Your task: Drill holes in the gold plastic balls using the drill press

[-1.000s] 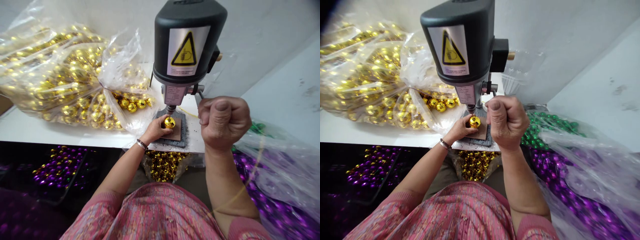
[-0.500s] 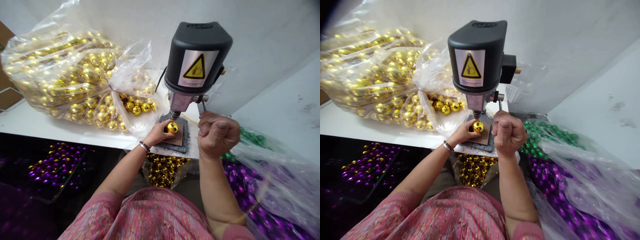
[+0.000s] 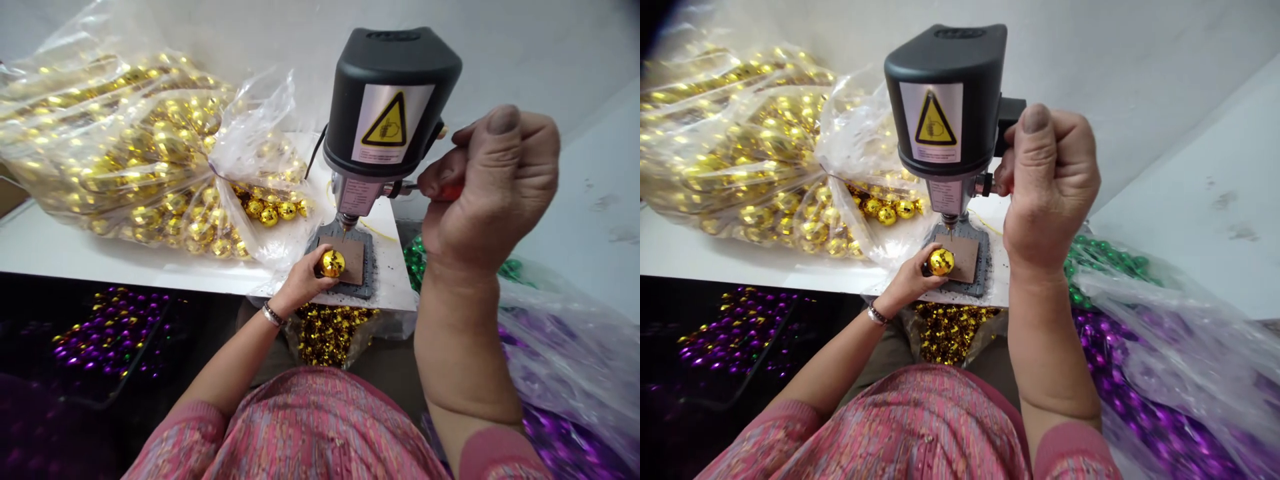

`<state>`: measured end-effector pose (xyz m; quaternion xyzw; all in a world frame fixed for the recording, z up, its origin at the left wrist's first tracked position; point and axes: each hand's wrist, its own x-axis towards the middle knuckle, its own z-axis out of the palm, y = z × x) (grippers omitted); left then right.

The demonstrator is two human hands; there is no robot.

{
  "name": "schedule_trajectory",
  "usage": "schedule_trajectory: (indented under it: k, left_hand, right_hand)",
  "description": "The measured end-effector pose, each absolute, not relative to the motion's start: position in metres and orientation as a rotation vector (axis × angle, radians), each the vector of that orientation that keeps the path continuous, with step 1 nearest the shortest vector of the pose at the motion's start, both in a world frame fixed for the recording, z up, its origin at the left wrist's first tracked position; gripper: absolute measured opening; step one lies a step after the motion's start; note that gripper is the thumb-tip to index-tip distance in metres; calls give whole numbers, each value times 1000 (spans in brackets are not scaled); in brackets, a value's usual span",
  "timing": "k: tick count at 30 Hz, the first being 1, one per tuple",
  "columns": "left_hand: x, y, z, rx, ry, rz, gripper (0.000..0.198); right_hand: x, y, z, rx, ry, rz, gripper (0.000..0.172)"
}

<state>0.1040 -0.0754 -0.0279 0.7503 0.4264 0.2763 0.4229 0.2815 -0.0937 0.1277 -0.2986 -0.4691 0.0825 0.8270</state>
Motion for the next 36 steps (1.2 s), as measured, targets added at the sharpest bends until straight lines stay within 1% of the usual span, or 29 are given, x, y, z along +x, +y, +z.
schedule_trajectory:
  k: [7, 9, 13, 15, 16, 18, 20, 22, 23, 25, 27, 29, 31, 34, 36]
  left_hand:
    - [76, -102, -31, 1987, 914, 615, 66]
    - [70, -106, -29, 2039, 867, 509, 67]
    - [59, -107, -23, 2111, 639, 151, 70]
    - [55, -101, -21, 2107, 586, 88, 67]
    - [53, -94, -20, 2112, 619, 121, 64]
    - [51, -72, -18, 2135, 827, 300, 52]
    - [50, -39, -15, 2139, 1165, 549, 39]
    - [49, -1, -13, 2137, 1520, 763, 34]
    - [48, 17, -12, 2114, 1688, 802, 38]
    - [47, 48, -11, 2035, 1931, 674, 44]
    - [45, 65, -13, 2002, 1975, 581, 44]
    - [45, 71, -18, 2004, 1961, 518, 43]
    - [45, 69, -25, 2033, 1918, 475, 48]
    - [48, 60, -35, 2102, 1723, 454, 61]
    - [49, 53, -38, 2104, 1560, 487, 61]
  right_hand:
    - [276, -103, 128, -653, -972, 218, 17]
    - [276, -105, 128, -666, -976, 215, 17]
    - [276, -105, 124, -709, -988, 197, 17]
    - [277, -104, 122, -719, -987, 172, 17]
    - [277, -103, 121, -709, -986, 150, 18]
    - [277, -101, 120, -698, -983, 121, 19]
    - [278, -101, 119, -688, -986, 102, 19]
    - [277, -101, 119, -690, -995, 103, 19]
    - [277, -102, 119, -685, -1001, 98, 19]
    - [277, -104, 118, -688, -1011, 96, 17]
    - [277, -106, 118, -691, -1013, 98, 15]
    - [277, -107, 118, -709, -1009, 109, 16]
    - [277, -106, 117, -714, -1013, 108, 17]
    - [278, -104, 115, -695, -1016, 76, 18]
    - [278, -103, 114, -674, -1012, 69, 19]
